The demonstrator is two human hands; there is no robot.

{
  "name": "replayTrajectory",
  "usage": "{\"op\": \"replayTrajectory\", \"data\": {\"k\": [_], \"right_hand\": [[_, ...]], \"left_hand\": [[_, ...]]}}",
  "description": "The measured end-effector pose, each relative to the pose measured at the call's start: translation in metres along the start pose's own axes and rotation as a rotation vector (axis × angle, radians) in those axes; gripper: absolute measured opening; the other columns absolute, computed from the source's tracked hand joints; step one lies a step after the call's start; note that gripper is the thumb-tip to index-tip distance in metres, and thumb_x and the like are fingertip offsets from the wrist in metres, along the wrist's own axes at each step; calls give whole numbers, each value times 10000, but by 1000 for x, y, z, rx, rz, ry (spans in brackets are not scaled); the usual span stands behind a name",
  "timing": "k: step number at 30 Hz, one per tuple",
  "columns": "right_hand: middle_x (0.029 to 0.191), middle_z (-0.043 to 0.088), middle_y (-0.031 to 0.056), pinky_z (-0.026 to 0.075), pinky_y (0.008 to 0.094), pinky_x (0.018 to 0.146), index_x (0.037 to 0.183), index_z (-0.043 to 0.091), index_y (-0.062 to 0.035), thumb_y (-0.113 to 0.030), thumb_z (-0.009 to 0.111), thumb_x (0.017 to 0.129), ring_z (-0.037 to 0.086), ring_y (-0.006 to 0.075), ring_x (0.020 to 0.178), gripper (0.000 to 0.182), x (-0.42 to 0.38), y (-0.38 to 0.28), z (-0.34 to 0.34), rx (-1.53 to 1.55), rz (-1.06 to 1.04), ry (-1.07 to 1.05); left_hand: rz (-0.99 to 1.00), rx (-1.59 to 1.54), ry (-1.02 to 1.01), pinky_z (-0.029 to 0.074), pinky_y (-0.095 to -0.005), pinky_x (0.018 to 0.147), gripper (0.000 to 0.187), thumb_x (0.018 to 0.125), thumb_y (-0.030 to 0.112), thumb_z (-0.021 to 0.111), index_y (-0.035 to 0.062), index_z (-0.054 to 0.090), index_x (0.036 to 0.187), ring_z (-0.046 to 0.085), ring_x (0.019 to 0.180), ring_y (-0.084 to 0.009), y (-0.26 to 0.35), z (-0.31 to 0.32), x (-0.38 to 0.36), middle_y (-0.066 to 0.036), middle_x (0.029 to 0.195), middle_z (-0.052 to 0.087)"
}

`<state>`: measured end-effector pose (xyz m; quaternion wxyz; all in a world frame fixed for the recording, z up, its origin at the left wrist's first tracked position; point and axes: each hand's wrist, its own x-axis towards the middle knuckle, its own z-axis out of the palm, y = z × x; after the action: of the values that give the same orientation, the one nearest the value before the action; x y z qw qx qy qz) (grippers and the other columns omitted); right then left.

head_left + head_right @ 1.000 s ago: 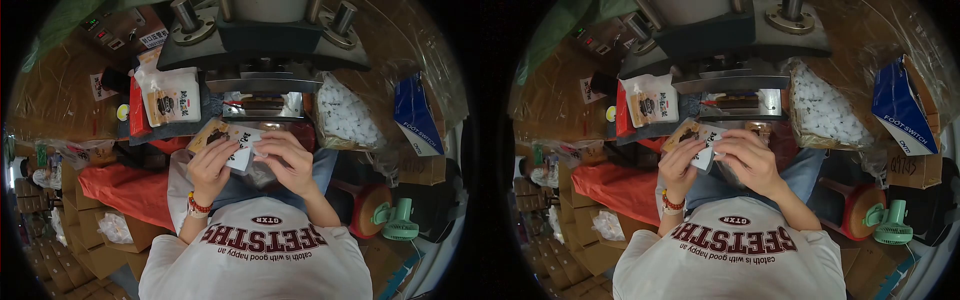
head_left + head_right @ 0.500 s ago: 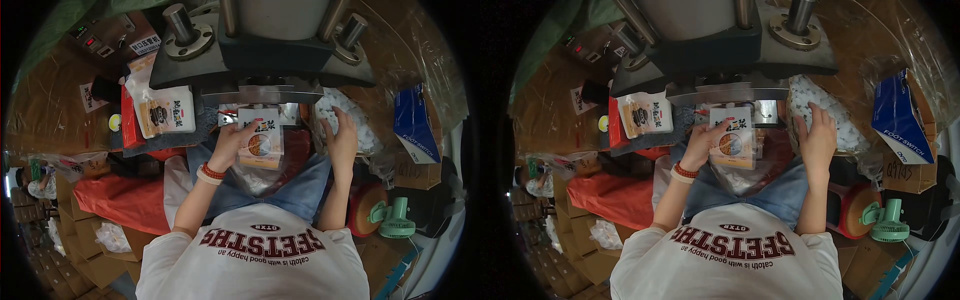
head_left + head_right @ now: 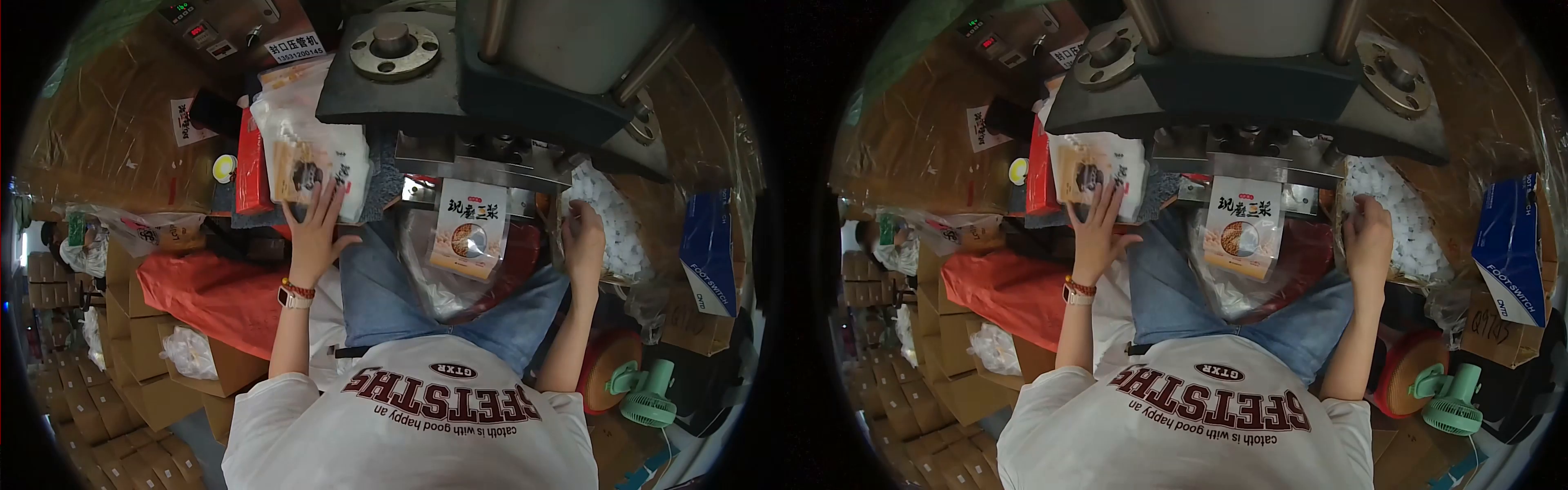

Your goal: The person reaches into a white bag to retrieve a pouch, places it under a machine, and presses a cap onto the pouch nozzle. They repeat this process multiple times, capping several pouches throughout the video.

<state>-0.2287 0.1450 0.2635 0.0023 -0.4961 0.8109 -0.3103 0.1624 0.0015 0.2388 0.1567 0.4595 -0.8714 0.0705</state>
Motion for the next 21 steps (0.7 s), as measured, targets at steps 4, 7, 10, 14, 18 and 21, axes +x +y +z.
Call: {"op": "replayTrajectory", "data": {"k": [4,7,10,14,18,21], "right_hand": [[961,614,196,467,409,807,1121,593,0,8,595,820,594,353,906,301,6,-4,-9,-29,-131,-23],[930,616,171,472,374,767,1102,612,-6,20,621,805,602,313,862,298,7,-5,-24,26,-120,10],[885,621,139,473,330,729,1027,635,2,0,654,799,610,265,806,230,-11,-31,-41,115,-153,140],[888,632,110,481,325,736,951,652,5,-1,708,731,610,256,794,227,-41,-89,-38,380,-376,69],[890,633,98,477,337,741,949,668,-12,-14,728,677,594,259,807,278,-49,-105,-16,490,-507,-58],[890,621,98,469,346,745,952,671,-21,-27,731,653,583,259,817,305,-42,-102,-20,470,-584,-78]], "left_hand": [[26,-427,0,394,-431,997,454,720,14,606,129,649,1156,608,1072,-253,-3,-13,-10,-66,1144,659],[-85,-613,149,497,-361,838,398,670,-53,562,96,700,1013,648,953,-258,26,-24,-7,-64,1000,700],[-43,-664,241,508,-364,821,395,661,-59,554,74,690,1007,643,978,-271,61,-38,-7,-71,1019,693],[61,-610,291,509,-375,832,390,650,-58,564,65,683,1001,639,986,-292,101,-46,-4,-62,1021,688],[130,-628,261,516,-365,817,396,645,-57,573,74,687,1001,641,967,-278,119,-45,-3,-53,1008,690],[154,-657,244,525,-353,786,392,644,-65,577,74,691,993,646,952,-272,121,-56,-1,-48,987,695]]}}
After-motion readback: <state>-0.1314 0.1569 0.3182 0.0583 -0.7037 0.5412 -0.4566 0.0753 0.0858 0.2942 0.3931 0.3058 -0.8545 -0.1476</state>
